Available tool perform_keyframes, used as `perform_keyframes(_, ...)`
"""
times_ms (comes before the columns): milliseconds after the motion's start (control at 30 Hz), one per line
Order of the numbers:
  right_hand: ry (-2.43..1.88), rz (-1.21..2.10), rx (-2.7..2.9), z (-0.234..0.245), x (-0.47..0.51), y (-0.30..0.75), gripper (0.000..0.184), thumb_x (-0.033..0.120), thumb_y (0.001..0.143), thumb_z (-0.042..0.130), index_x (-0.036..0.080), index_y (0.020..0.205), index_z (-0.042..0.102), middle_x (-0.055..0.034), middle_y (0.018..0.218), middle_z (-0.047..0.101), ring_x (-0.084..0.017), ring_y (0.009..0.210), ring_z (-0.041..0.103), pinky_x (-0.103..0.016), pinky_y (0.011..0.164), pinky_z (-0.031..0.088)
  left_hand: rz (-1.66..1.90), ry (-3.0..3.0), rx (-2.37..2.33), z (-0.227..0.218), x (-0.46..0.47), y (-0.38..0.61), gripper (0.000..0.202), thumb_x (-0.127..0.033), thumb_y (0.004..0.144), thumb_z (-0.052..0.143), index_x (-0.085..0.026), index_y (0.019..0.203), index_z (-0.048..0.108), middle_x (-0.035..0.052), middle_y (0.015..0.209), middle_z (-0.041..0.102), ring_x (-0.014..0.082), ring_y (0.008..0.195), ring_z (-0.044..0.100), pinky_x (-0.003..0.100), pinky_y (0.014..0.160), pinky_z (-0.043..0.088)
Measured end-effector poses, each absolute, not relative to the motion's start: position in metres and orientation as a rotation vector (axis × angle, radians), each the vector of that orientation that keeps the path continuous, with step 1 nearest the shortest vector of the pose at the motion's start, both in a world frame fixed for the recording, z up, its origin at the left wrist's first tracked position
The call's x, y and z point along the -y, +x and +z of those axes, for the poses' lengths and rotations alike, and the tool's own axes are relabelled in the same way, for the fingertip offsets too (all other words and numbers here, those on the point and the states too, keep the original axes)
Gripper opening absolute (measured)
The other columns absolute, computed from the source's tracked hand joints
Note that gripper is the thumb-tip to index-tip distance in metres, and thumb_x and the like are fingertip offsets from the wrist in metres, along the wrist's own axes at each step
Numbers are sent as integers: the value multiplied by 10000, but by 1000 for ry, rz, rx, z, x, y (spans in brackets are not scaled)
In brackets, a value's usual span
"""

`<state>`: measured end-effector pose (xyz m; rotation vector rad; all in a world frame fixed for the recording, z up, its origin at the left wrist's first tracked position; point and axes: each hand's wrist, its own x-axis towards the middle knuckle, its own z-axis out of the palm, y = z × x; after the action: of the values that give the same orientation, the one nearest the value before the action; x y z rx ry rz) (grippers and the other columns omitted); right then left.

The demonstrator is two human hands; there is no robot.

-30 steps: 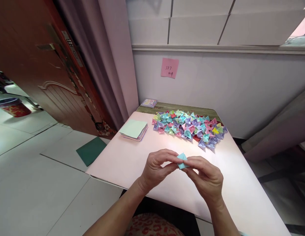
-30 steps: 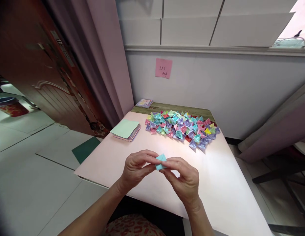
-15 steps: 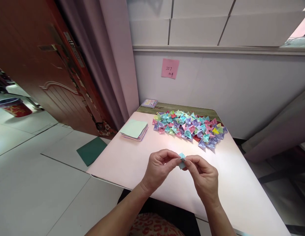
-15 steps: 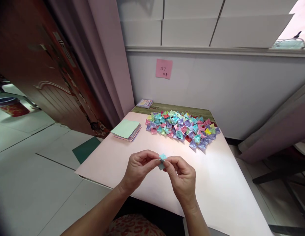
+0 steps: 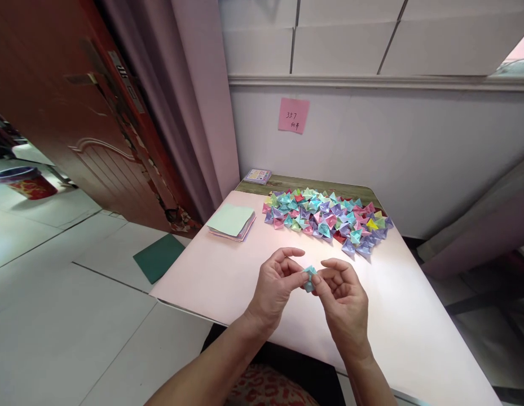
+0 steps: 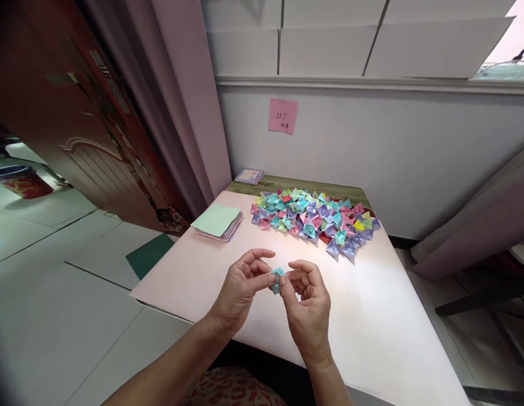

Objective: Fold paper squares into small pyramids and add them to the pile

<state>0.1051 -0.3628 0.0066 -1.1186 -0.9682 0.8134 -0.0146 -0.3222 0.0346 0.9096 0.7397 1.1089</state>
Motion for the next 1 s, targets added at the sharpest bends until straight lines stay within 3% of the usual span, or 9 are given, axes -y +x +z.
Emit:
perform_keyframes(200, -1143, 867, 964, 2, 358, 108, 136, 326, 815, 692, 201, 861, 669, -2, 725, 653, -119, 618, 585, -231, 559, 509, 1144, 1127, -756, 29, 325, -12, 65, -194, 769, 684, -151, 808, 655, 2, 702, 620, 129, 641, 593, 271, 638, 519)
perform_keyframes(300, -1186, 886, 894, 4, 356, 111, 175, 349, 802, 701, 195, 885, 695, -10, 733, 673, -115, 607, 571, -228, 542, 502, 1103, 1367, -800, 28, 324, -14, 148, -189, 742, 717, -153, 883, 693, 47, 874, 668, 144, 745, 615, 280, 728, 523)
perform_keyframes(400, -1197, 937, 886, 7, 356, 116, 210, 371, 797, 705, 193, 908, 715, -26, 776, 703, -122, 614, 586, -245, 563, 525, 1083, 1453, -830, 29, 322, -18, 230, -156, 697, 751, -154, 921, 695, 52, 896, 680, 140, 741, 613, 271, 727, 525)
perform_keyframes(467, -1174, 997, 923, 8, 356, 119, 244, 372, 786, 720, 197, 956, 721, -42, 834, 728, -144, 661, 631, -280, 626, 562, 1090, 1478, -844, 28, 320, -19, 206, -158, 716, 737, -152, 919, 698, 51, 878, 685, 140, 730, 613, 270, 718, 529)
perform_keyframes(600, -1117, 1098, 1042, 6, 357, 125, 366, 341, 758, 757, 208, 1093, 695, -88, 1046, 736, -252, 965, 689, -415, 869, 567, 1122, 1554, -882, 26, 316, -22, 189, -139, 732, 720, -162, 920, 713, 52, 898, 695, 145, 744, 627, 270, 723, 534)
perform_keyframes(700, -1178, 1000, 1132, 3, 358, 127, 346, 338, 793, 728, 219, 1115, 694, -89, 1090, 727, -262, 999, 687, -433, 898, 558, 1151, 1606, -909, 25, 316, -23, 183, -116, 743, 705, -174, 915, 722, 45, 891, 702, 148, 749, 638, 268, 725, 535)
perform_keyframes(1000, -1251, 407, 1409, -3, 356, 124, 229, 268, 879, 637, 266, 1094, 716, -44, 989, 732, -200, 877, 686, -327, 766, 568, 1276, 1929, -898, 21, 310, -24, 219, -119, 831, 632, -210, 1018, 702, 45, 908, 703, 151, 789, 642, 273, 740, 522)
